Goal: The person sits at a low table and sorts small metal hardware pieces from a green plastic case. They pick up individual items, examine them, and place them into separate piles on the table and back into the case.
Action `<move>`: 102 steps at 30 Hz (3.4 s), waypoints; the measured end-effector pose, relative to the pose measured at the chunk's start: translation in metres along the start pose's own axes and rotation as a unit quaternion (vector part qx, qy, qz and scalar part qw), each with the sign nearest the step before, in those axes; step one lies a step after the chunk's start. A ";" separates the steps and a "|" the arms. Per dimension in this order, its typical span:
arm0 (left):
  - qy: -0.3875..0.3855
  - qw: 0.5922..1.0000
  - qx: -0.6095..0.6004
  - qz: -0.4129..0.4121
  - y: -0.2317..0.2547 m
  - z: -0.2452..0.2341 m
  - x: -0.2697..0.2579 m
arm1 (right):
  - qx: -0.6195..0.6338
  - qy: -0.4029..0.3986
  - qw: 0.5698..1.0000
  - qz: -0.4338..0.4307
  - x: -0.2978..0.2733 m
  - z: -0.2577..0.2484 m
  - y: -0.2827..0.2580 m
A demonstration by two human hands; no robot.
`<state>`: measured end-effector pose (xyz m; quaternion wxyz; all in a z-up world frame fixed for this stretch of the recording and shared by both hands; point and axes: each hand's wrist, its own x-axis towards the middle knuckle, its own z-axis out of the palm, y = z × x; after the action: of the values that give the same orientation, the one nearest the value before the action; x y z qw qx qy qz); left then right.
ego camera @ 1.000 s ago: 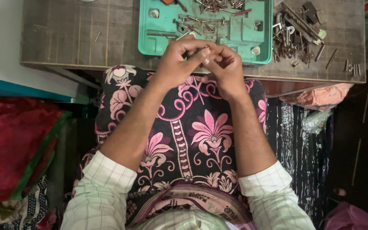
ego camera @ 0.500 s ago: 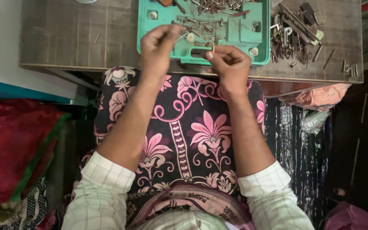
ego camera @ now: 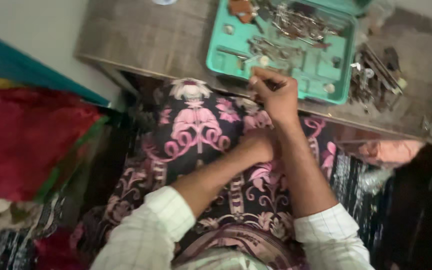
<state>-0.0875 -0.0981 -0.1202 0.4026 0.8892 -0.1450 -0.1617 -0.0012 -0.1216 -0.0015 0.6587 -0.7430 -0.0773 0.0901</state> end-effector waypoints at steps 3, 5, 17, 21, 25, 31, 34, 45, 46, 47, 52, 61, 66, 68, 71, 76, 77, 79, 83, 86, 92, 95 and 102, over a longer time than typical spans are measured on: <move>0.019 0.998 -0.045 -0.028 0.014 0.007 0.000 | -0.116 -0.092 0.987 -0.058 0.016 0.046 -0.002; 0.030 0.996 -0.071 -0.036 0.020 0.009 -0.002 | -0.211 -0.113 0.962 -0.133 0.031 0.086 -0.003; 0.039 0.979 -0.198 -0.035 0.018 0.010 0.001 | -0.431 -0.066 0.900 -0.010 0.128 0.206 0.074; 0.044 0.970 -0.235 -0.035 0.023 0.019 0.009 | -0.408 -0.023 0.912 -0.036 0.143 0.209 0.095; 0.061 0.964 -0.256 -0.045 0.012 0.013 0.020 | -0.355 -0.001 0.933 -0.065 0.143 0.211 0.078; 0.100 0.942 -0.310 -0.076 0.020 0.031 0.030 | -0.170 -0.047 0.970 -0.167 0.095 0.139 0.015; 0.136 0.922 -0.351 -0.096 0.011 0.034 0.055 | -0.180 -0.039 0.966 -0.184 0.047 0.053 -0.012; 0.282 0.599 -0.743 -0.095 -0.149 -0.122 0.067 | 0.164 0.192 0.965 -0.074 -0.023 -0.083 0.048; 0.322 0.578 -0.744 -0.097 -0.172 -0.143 0.050 | 0.169 0.179 0.967 -0.063 -0.018 -0.083 0.052; 0.303 0.579 -0.755 -0.047 -0.197 -0.170 0.035 | 0.174 0.167 0.969 -0.052 -0.014 -0.080 0.055; 0.316 0.610 -0.726 -0.034 -0.290 -0.255 -0.022 | 0.080 0.101 0.990 -0.063 -0.006 -0.063 0.057; 0.301 0.695 -0.652 0.019 -0.354 -0.288 -0.033 | 0.040 0.071 0.994 -0.077 -0.012 -0.066 0.052; 0.301 0.694 -0.654 0.006 -0.361 -0.292 -0.034 | 0.044 0.092 0.993 -0.058 -0.014 -0.070 0.051; 0.307 0.683 -0.663 0.006 -0.363 -0.291 -0.031 | 0.050 0.089 0.993 -0.058 -0.013 -0.069 0.054; 0.317 0.673 -0.668 0.007 -0.362 -0.293 -0.026 | 0.052 0.081 0.993 -0.066 -0.011 -0.069 0.057; 0.336 0.705 -0.624 -0.001 -0.345 -0.293 -0.026 | 0.057 0.071 0.993 -0.079 -0.011 -0.070 0.057; 0.336 0.709 -0.621 0.001 -0.342 -0.293 -0.025 | 0.059 0.071 0.993 -0.078 -0.011 -0.070 0.057; 0.335 0.714 -0.614 0.002 -0.338 -0.292 -0.025 | 0.063 0.074 0.993 -0.067 -0.012 -0.071 0.058; 0.328 0.730 -0.600 0.015 -0.341 -0.290 -0.022 | 0.064 0.073 0.993 -0.063 -0.013 -0.071 0.057; 0.321 0.732 -0.600 0.040 -0.348 -0.291 -0.016 | 0.061 0.073 0.993 -0.067 -0.012 -0.071 0.055; 0.328 0.726 -0.603 0.039 -0.355 -0.288 -0.012 | 0.059 0.077 0.994 -0.059 -0.014 -0.072 0.052; 0.333 0.727 -0.599 0.033 -0.353 -0.291 -0.016 | 0.061 0.077 0.993 -0.058 -0.014 -0.070 0.051; 0.353 0.700 -0.620 0.030 -0.362 -0.289 -0.018 | 0.034 0.085 0.994 -0.050 -0.013 -0.072 0.052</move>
<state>0.0589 0.3316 -0.2128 0.8893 0.4256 0.1139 0.1225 0.0026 -0.2009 -0.0447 0.6918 -0.7200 -0.0550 -0.0044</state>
